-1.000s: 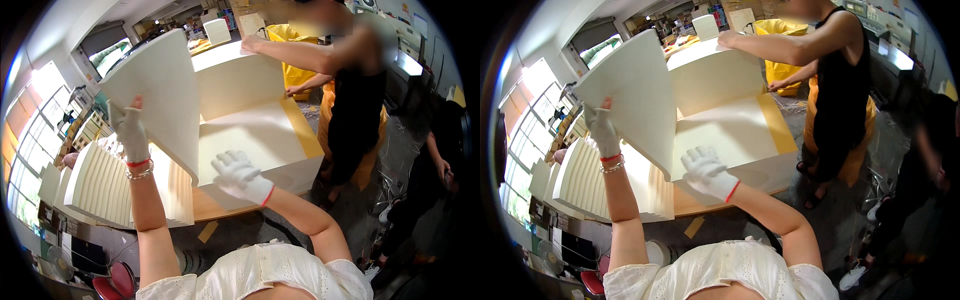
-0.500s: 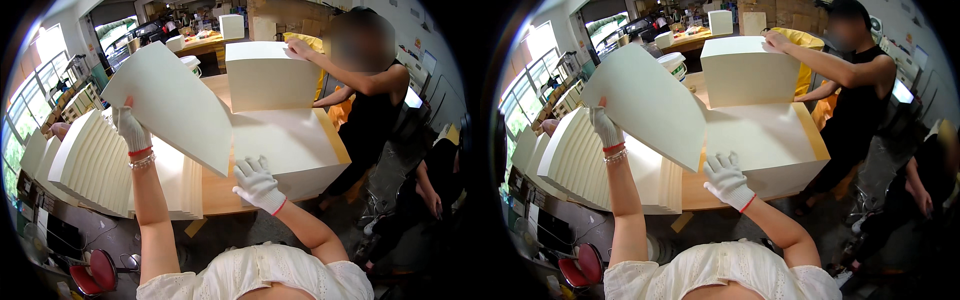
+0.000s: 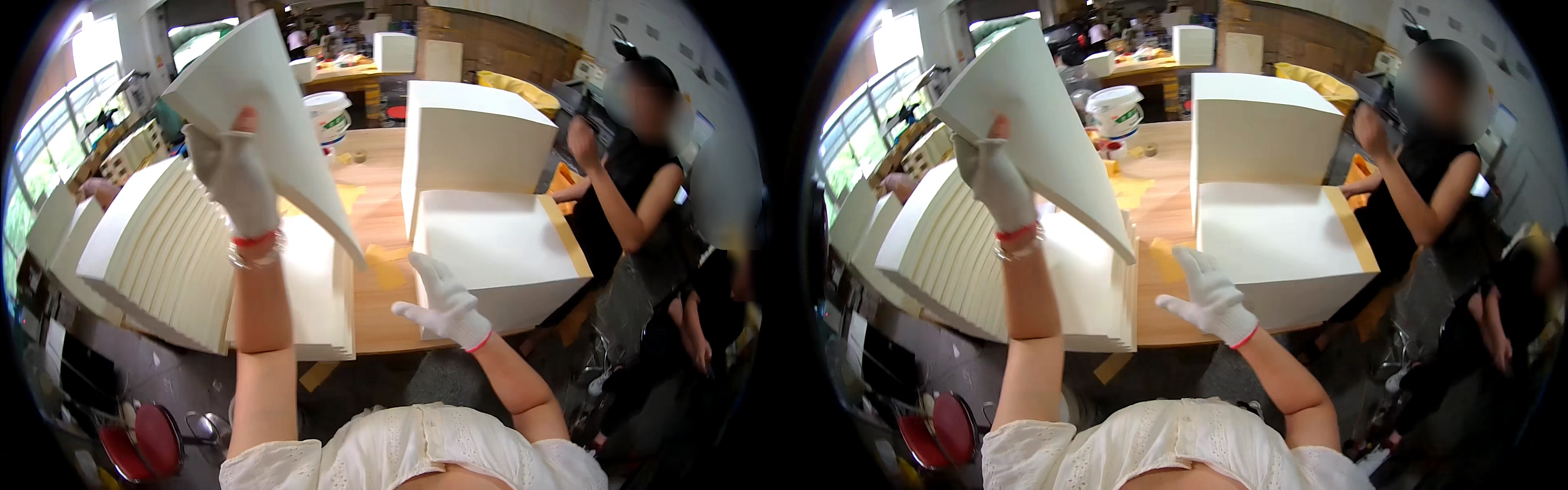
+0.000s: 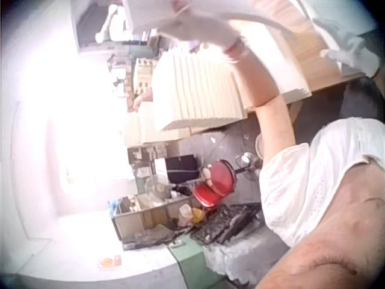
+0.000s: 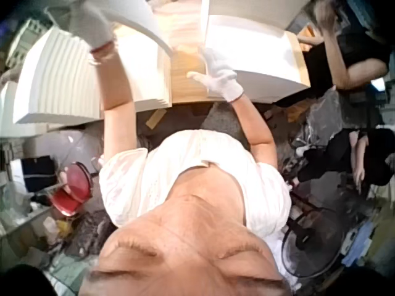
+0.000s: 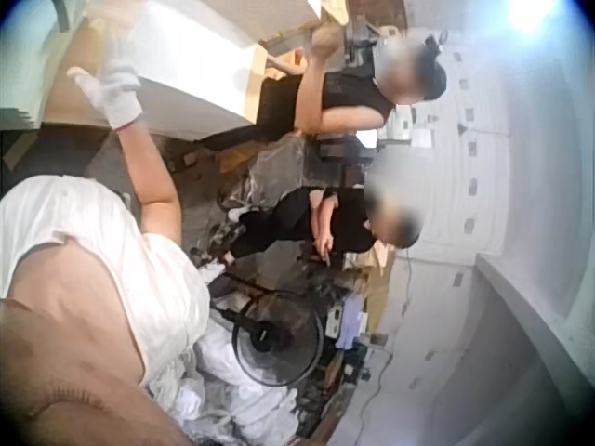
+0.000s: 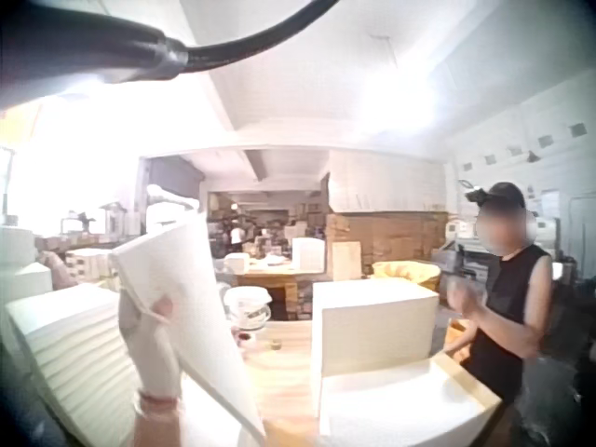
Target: The person repeatedly picks up white rectangular panels, folds them into box shapes, and secures the edges with yellow tape. They then place the assembled boxes onto a stack on the table. The process is repeated multiple times throughout the video.
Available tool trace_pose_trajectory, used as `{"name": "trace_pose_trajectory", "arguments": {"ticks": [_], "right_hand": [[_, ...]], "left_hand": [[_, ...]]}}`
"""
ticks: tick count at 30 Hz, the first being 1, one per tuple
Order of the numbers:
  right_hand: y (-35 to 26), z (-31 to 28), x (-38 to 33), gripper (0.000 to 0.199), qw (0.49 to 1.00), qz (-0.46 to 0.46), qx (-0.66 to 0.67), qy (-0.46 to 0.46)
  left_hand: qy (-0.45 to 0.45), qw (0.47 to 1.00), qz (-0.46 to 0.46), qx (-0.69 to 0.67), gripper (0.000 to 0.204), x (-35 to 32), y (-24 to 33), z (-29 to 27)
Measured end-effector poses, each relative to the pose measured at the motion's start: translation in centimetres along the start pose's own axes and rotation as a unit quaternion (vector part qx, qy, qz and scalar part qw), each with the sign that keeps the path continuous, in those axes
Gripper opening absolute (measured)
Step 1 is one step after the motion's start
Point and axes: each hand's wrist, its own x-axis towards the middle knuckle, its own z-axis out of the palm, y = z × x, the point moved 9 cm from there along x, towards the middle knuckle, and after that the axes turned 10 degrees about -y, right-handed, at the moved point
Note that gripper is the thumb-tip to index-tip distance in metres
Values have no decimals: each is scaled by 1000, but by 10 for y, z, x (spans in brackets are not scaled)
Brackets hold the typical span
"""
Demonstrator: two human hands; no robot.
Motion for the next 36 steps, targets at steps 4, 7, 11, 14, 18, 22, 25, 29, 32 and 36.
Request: {"name": "trace_pose_trajectory", "arguments": {"ticks": [4,7,11,14,18,22,25,29,32,36], "right_hand": [[-46,49,46,88,965,-125,181,142],[-34,89,54,81,916,-138,343,157],[6,158,41,67,856,-92,493,129],[18,194,48,57,829,-42,547,109],[13,226,67,46,814,97,572,16],[32,259,53,46,739,256,607,-141],[9,212,53,54,841,302,421,-156],[1,197,29,61,971,137,140,-135],[-32,202,29,64,962,111,38,-246],[-26,209,41,66,961,84,40,-262]], "left_hand": [[72,954,86,277,38,-67,77,12],[-27,942,157,295,47,-95,95,42],[-111,911,151,367,69,-104,61,62],[-170,886,101,420,72,-96,12,59],[-307,909,-207,193,57,-133,-89,-53],[-333,730,-45,595,39,-184,-88,-241],[-276,618,-495,546,45,-210,-71,-317],[-325,686,-481,439,49,-248,-82,-360],[-252,762,-494,335,46,-257,-87,-375],[-164,819,-500,228,39,-272,-101,-407]]}}
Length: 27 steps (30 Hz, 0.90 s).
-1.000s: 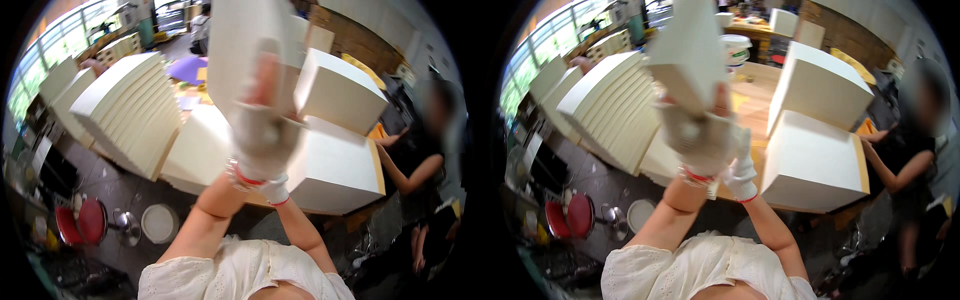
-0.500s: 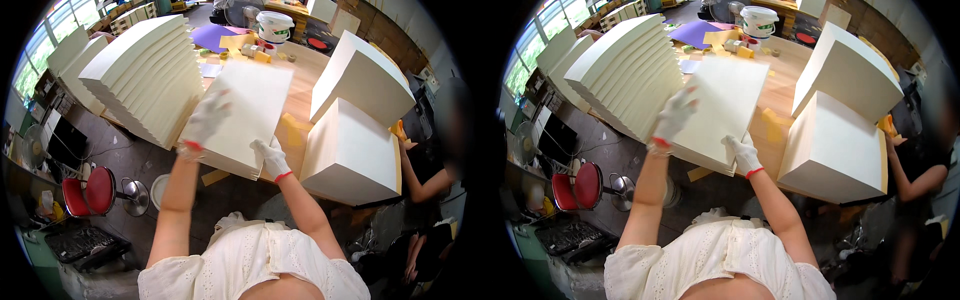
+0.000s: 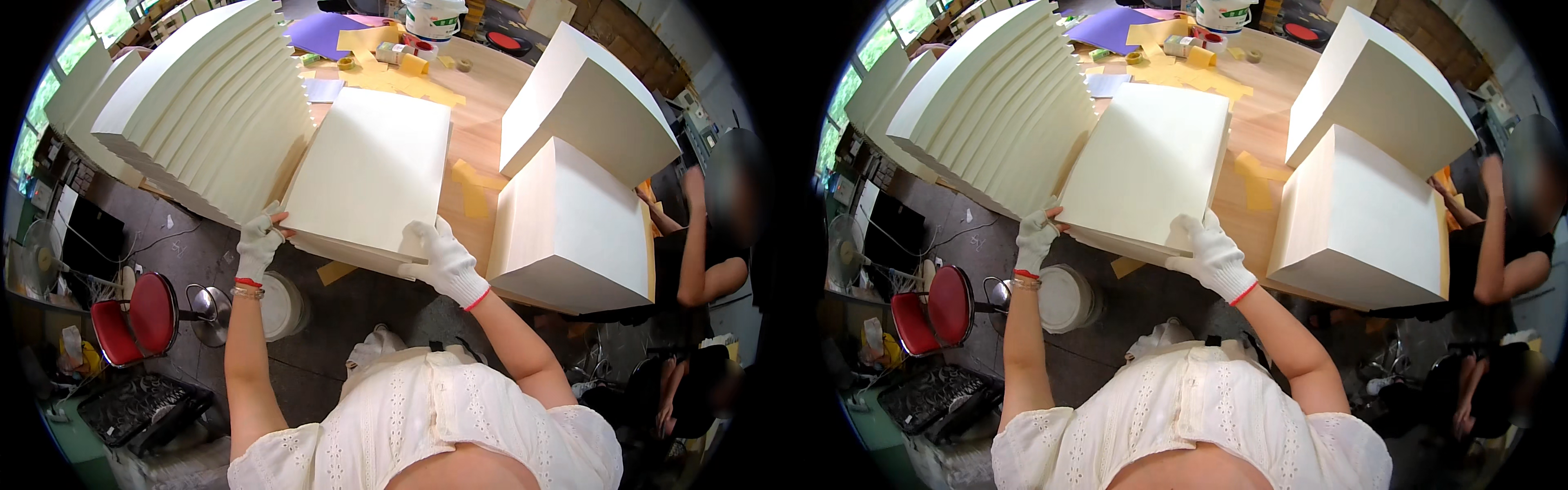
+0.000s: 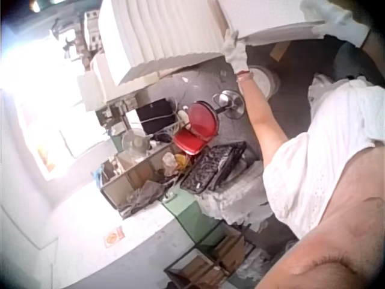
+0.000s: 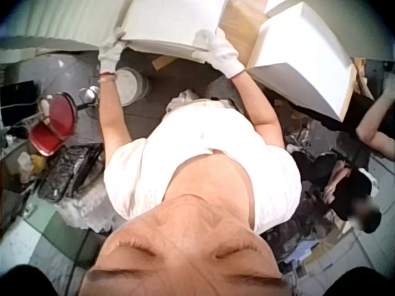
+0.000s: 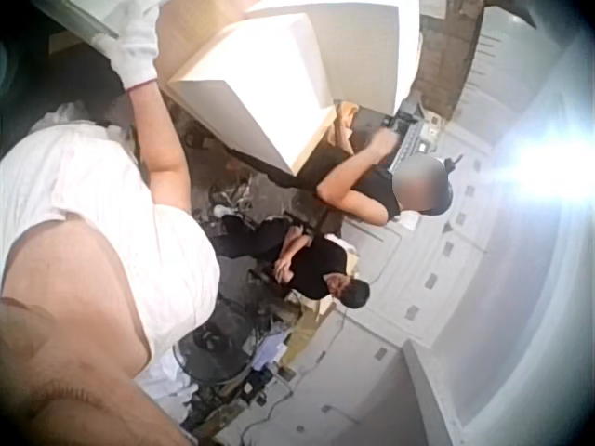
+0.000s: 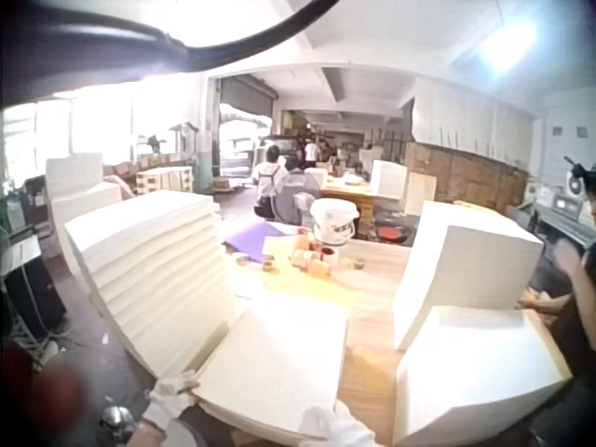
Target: The person repeatedly picks up white rectangular panels, folds them into box shapes, and secures the edges with yellow tape. They then place the assembled boxes onto a stack on the table. The process is repeated multiple times throughout the video.
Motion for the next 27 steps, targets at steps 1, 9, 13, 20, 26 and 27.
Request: {"name": "trace_pose_trajectory", "arguments": {"ticks": [1,9,13,20,26,27], "right_hand": [[1,1,1,65,1000,-8,8,11],[2,7,-5,56,997,-14,-9,72],[1,7,-8,56,996,-25,-3,82],[0,9,-10,60,992,-55,-24,115],[10,-48,-10,49,994,-45,23,93],[14,-67,-8,47,985,-64,65,147]], "left_hand": [[-3,1000,8,-1,37,1,-2,-1],[-26,999,-44,20,33,6,15,-2],[-43,994,-72,66,33,6,23,1],[-41,996,-71,46,36,6,16,-2],[104,972,-10,212,48,-25,50,2],[172,949,10,264,57,-40,60,8]]}}
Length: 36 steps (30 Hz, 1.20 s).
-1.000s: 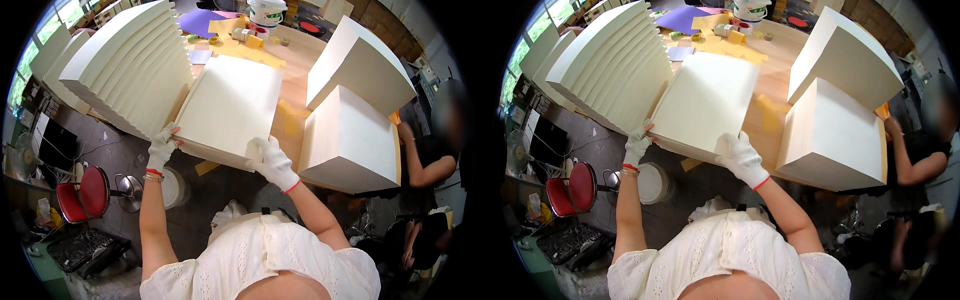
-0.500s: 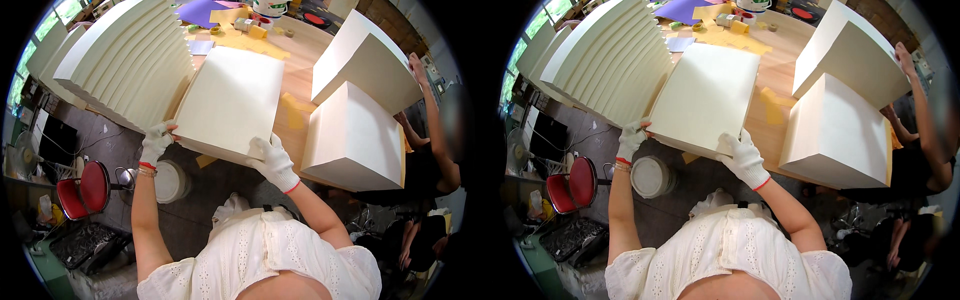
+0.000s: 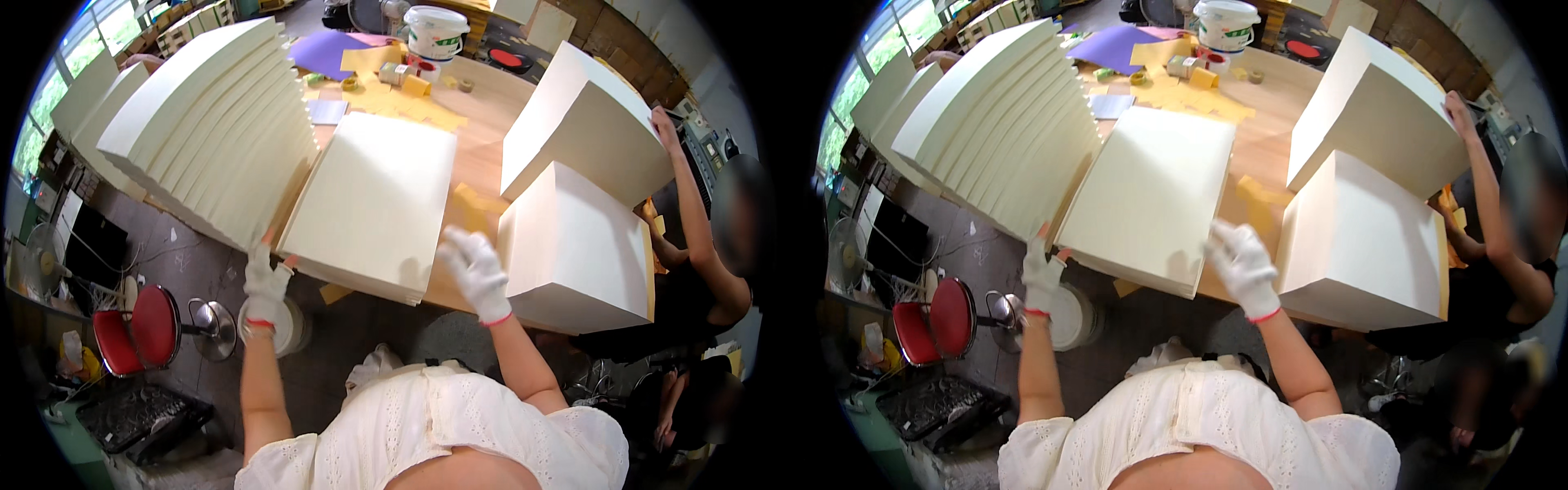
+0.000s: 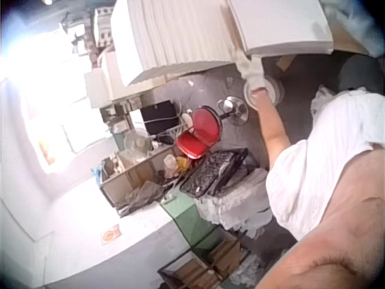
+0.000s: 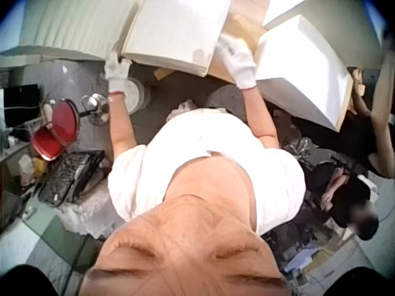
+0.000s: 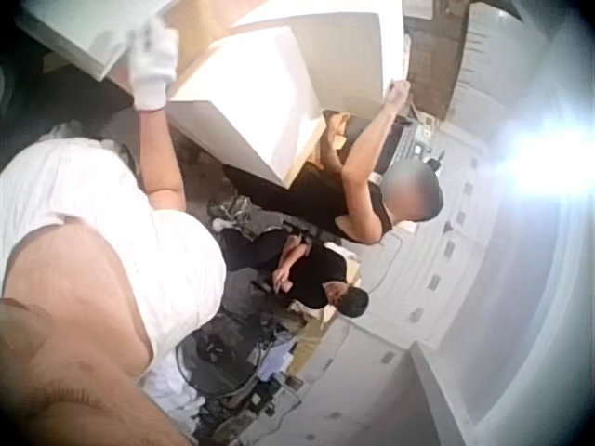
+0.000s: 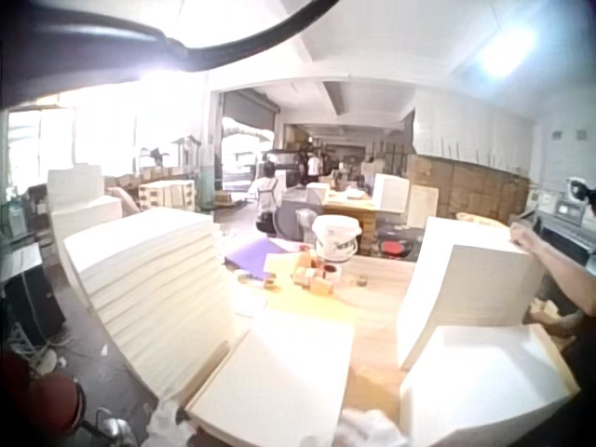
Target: The person repeatedly picks up white rectangular panels, folds them into box shapes, and secures the edges with yellow tape. They then place the assembled boxes onto a stack on the table. The process is repeated multiple times throughout the video.
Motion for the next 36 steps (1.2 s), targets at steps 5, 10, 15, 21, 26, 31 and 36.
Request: {"name": "trace_pose_trajectory", "arguments": {"ticks": [5,10,15,21,26,31,36], "right_hand": [[52,-41,151,51,966,-9,84,243],[112,-24,264,75,975,135,-169,57],[158,7,303,71,947,186,-202,-167],[186,30,297,67,930,174,-188,-263],[169,39,306,71,938,80,-192,-277],[112,-18,267,48,966,-29,-110,231],[0,-23,74,37,926,-269,182,191]], "left_hand": [[234,950,-91,-187,88,-54,29,50],[164,810,-244,-506,96,-50,48,123],[153,770,-202,-585,99,-46,17,150],[141,713,-211,-653,88,-51,16,157],[140,726,-200,-643,73,-50,24,152],[40,751,-217,-623,45,-49,-5,164],[286,922,39,-260,39,-61,111,56]]}}
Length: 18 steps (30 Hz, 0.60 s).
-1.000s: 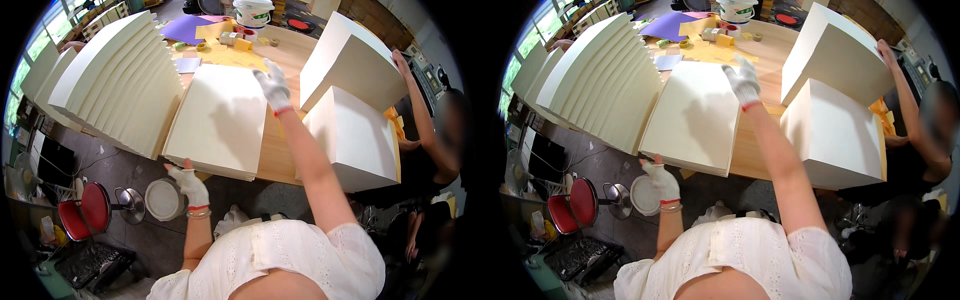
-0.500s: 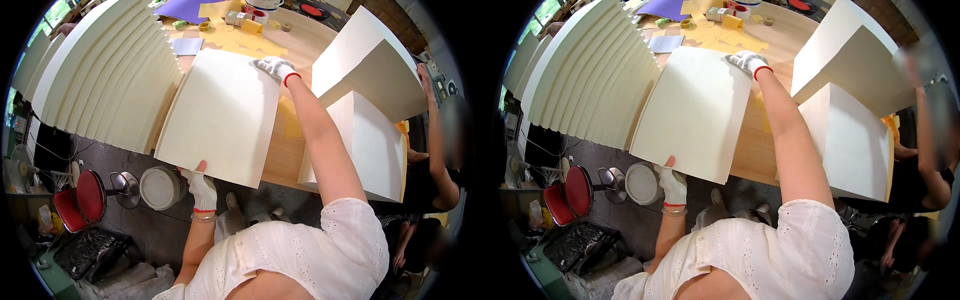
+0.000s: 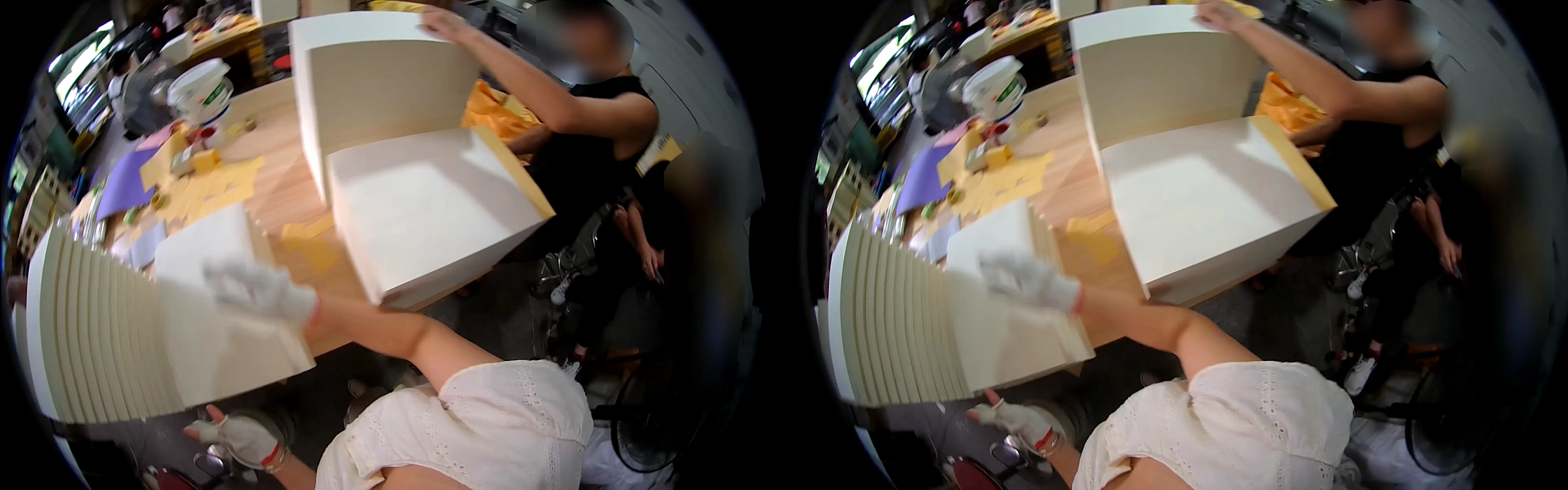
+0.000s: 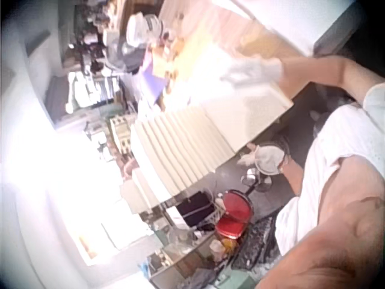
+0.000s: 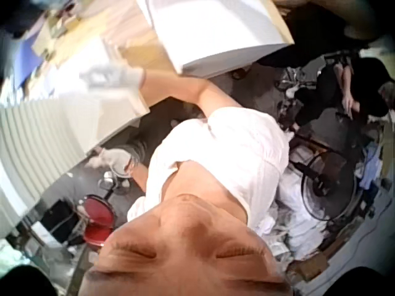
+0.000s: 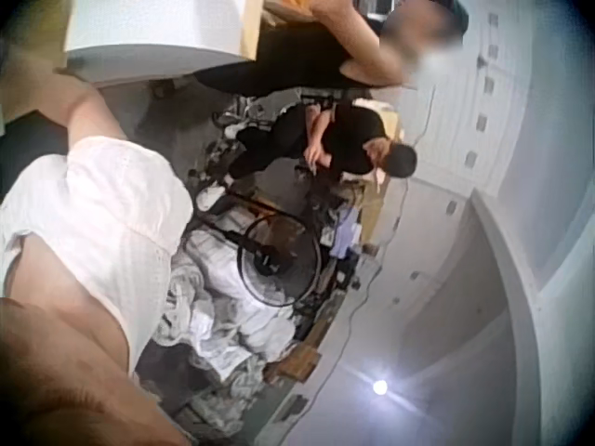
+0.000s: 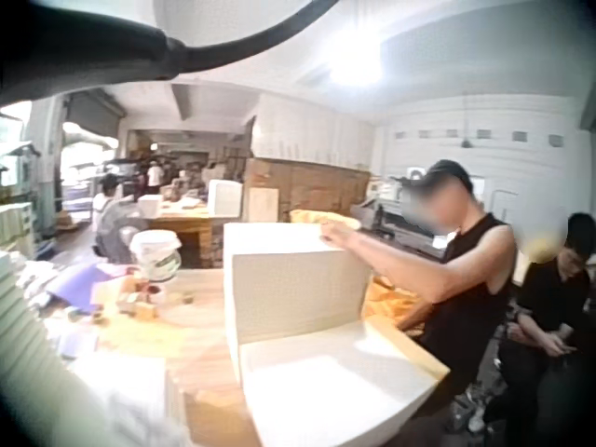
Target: The person repeatedly picks up white rectangular panels, folds them into box shapes, and secures the edges with yellow tape. They then place the assembled boxes onto a stack on the table. The process is repeated multiple times throughout the video.
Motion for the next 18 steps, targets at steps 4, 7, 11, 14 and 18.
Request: {"name": "trace_pose_trajectory", "arguments": {"ticks": [4,7,11,14,18], "right_hand": [[-116,-51,-105,19,939,44,4,-340],[-124,-129,-179,29,918,232,-10,-323],[-136,-249,-262,32,923,337,-76,-170],[-147,-314,-305,28,949,304,-83,5],[-170,-371,-336,24,941,297,-126,103]], "left_hand": [[-219,968,121,10,35,-15,89,73],[-439,888,132,-44,34,-84,134,170],[-668,639,379,-36,26,-241,292,322],[-686,593,422,-16,33,-323,318,387],[-677,564,460,111,37,-392,316,444]]}}
